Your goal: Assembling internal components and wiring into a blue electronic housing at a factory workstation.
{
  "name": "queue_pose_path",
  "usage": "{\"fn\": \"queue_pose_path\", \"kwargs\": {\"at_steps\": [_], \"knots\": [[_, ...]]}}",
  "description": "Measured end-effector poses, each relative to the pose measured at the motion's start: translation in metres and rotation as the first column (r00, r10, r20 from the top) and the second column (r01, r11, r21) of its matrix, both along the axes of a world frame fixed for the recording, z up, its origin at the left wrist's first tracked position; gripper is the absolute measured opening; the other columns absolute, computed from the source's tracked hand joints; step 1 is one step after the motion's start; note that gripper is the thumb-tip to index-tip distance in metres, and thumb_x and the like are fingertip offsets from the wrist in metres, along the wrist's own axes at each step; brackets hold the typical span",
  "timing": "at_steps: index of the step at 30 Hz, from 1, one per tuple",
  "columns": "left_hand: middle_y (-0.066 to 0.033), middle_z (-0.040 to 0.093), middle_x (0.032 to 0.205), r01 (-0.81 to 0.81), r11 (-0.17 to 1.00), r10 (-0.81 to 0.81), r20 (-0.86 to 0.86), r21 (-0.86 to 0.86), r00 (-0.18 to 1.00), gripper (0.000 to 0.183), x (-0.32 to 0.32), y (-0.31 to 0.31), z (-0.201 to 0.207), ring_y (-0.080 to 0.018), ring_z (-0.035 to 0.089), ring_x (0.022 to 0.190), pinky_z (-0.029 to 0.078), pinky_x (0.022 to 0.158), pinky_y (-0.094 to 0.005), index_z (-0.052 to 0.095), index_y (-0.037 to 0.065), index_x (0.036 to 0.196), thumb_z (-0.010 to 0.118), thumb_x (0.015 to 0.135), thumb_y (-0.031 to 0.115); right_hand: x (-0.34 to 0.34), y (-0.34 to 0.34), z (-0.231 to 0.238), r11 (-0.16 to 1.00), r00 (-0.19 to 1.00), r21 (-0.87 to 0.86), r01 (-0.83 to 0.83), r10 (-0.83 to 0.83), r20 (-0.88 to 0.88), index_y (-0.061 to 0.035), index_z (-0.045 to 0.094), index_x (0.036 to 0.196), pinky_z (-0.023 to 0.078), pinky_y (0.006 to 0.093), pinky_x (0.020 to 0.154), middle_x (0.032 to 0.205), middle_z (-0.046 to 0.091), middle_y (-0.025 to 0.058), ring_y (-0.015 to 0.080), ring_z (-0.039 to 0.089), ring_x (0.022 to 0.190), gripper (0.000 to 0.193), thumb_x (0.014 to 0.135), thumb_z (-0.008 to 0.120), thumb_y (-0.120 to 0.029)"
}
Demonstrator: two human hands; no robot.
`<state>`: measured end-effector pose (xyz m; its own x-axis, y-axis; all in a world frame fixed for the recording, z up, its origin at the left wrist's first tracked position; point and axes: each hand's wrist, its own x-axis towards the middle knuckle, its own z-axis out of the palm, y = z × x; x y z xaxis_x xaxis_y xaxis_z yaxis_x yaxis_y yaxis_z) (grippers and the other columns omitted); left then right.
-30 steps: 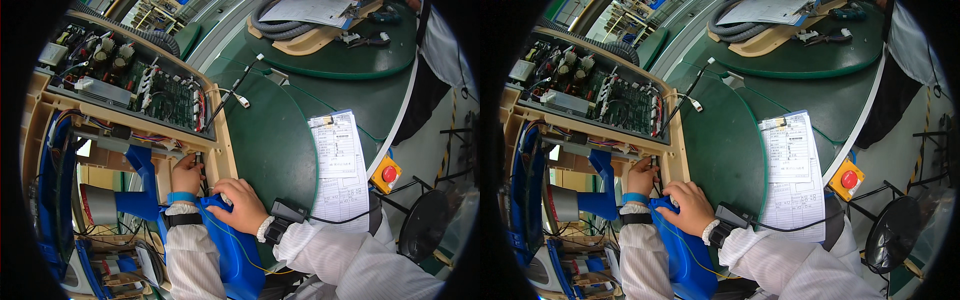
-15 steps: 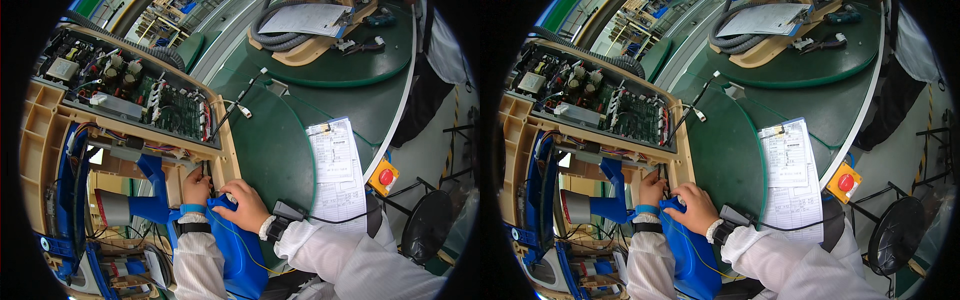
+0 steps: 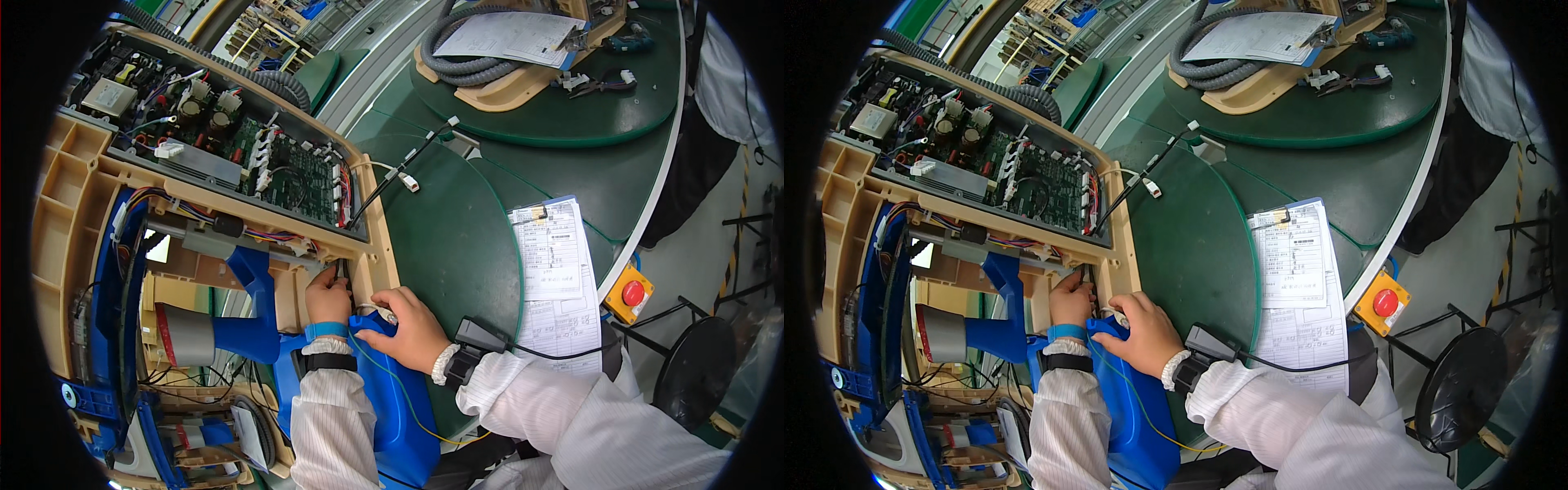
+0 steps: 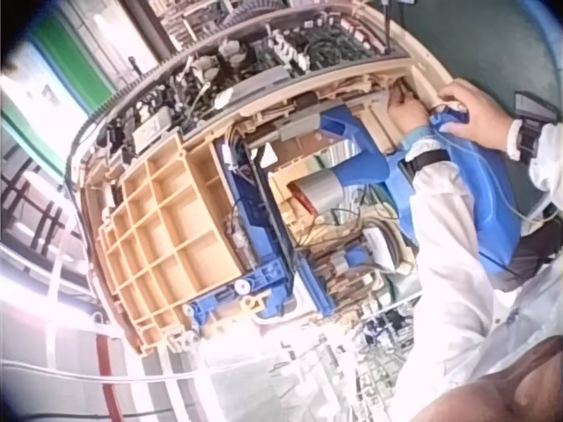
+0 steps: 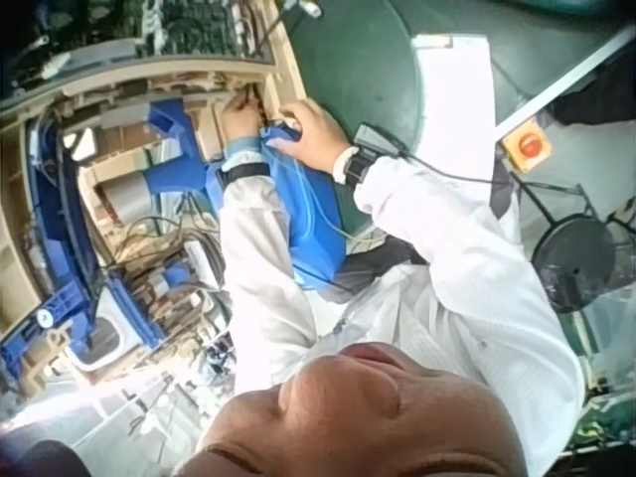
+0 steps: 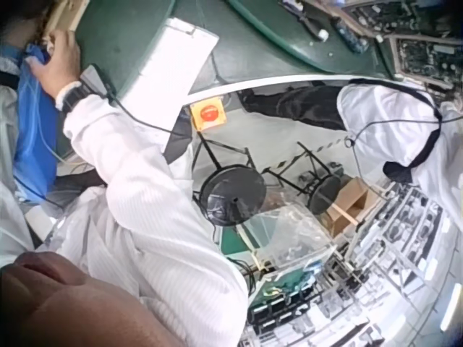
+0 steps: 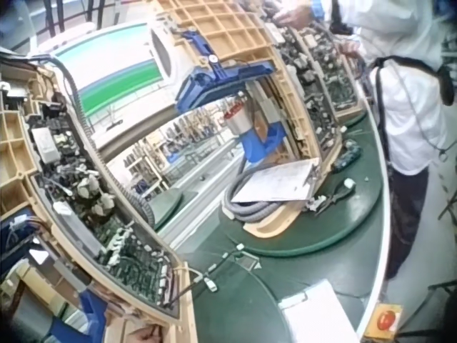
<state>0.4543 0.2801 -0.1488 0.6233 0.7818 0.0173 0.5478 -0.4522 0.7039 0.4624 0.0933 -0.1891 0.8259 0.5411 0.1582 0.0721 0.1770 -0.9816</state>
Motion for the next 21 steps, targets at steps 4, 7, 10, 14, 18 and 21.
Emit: {"fn": "queue_pose_path", "kwargs": {"at_steps": [4, 7, 10, 14, 18, 21], "knots": [[-0.0162, 0.073, 0.095, 0.047, 0.999, -0.047, -0.040, 0.014, 0.998, 0.033, -0.002, 0.001, -0.005, -0.0200, 0.067, 0.076, 0.053, 0.068, -0.0318, 0.067, -0.005, 0.119, 0.063, 0.087, 0.002, 0.011, -0.008, 0.003, 0.996, 0.994, 0.017, -0.089, 0.090, -0.058, -0.0020, 0.055, 0.122, 0.051, 0.0397, 0.091, 0.116, 0.058, 0.0180, 0.0334, 0.062, 0.104, 0.061, 0.076, 0.083, -0.032], [-0.0197, 0.073, 0.101, 0.097, 0.984, -0.097, -0.007, 0.150, 0.995, 0.032, -0.009, 0.019, -0.013, -0.0245, 0.069, 0.090, 0.053, 0.082, -0.0336, 0.068, -0.007, 0.117, 0.064, 0.087, 0.004, 0.012, -0.008, 0.004, 0.995, 0.995, 0.023, -0.096, 0.096, -0.010, -0.0004, 0.055, 0.122, 0.051, 0.0403, 0.092, 0.117, 0.058, 0.0189, 0.0336, 0.062, 0.106, 0.063, 0.076, 0.084, -0.031], [-0.0203, 0.073, 0.104, 0.040, 0.988, -0.042, 0.008, 0.152, 0.999, 0.031, -0.001, 0.007, -0.009, -0.0245, 0.069, 0.094, 0.052, 0.086, -0.0330, 0.068, -0.007, 0.115, 0.064, 0.088, 0.007, 0.017, -0.003, -0.001, 0.995, 0.995, -0.014, -0.097, 0.098, 0.012, 0.0005, 0.055, 0.122, 0.051, 0.0408, 0.093, 0.117, 0.058, 0.0194, 0.0344, 0.062, 0.107, 0.064, 0.076, 0.084, -0.032], [-0.0198, 0.073, 0.103, 0.061, 0.996, -0.059, -0.032, 0.068, 0.998, 0.032, 0.008, -0.004, -0.003, -0.0234, 0.069, 0.092, 0.052, 0.085, -0.0329, 0.069, -0.007, 0.115, 0.065, 0.087, 0.007, 0.026, -0.006, 0.001, 0.991, 0.993, -0.069, -0.118, 0.119, 0.004, 0.0013, 0.056, 0.120, 0.050, 0.0413, 0.094, 0.116, 0.057, 0.0197, 0.0357, 0.061, 0.107, 0.064, 0.075, 0.084, -0.035], [-0.0195, 0.073, 0.103, 0.019, 1.000, -0.019, 0.012, 0.015, 1.000, 0.032, -0.006, 0.007, -0.010, -0.0231, 0.068, 0.092, 0.052, 0.084, -0.0326, 0.069, -0.007, 0.114, 0.068, 0.087, 0.008, 0.012, -0.010, 0.002, 0.992, 0.992, -0.017, -0.126, 0.126, 0.002, 0.0015, 0.057, 0.117, 0.050, 0.0411, 0.092, 0.114, 0.057, 0.0198, 0.0357, 0.061, 0.104, 0.063, 0.074, 0.084, -0.036], [-0.0159, 0.072, 0.094, -0.011, 1.000, 0.011, 0.013, 0.010, 1.000, 0.031, 0.003, 0.001, -0.009, -0.0196, 0.066, 0.081, 0.051, 0.074, -0.0309, 0.068, -0.008, 0.113, 0.069, 0.086, 0.007, 0.028, -0.007, -0.002, 0.989, 0.989, -0.039, -0.145, 0.145, 0.008, 0.0022, 0.056, 0.118, 0.050, 0.0402, 0.092, 0.116, 0.057, 0.0209, 0.0353, 0.061, 0.104, 0.065, 0.074, 0.085, -0.036]]}}
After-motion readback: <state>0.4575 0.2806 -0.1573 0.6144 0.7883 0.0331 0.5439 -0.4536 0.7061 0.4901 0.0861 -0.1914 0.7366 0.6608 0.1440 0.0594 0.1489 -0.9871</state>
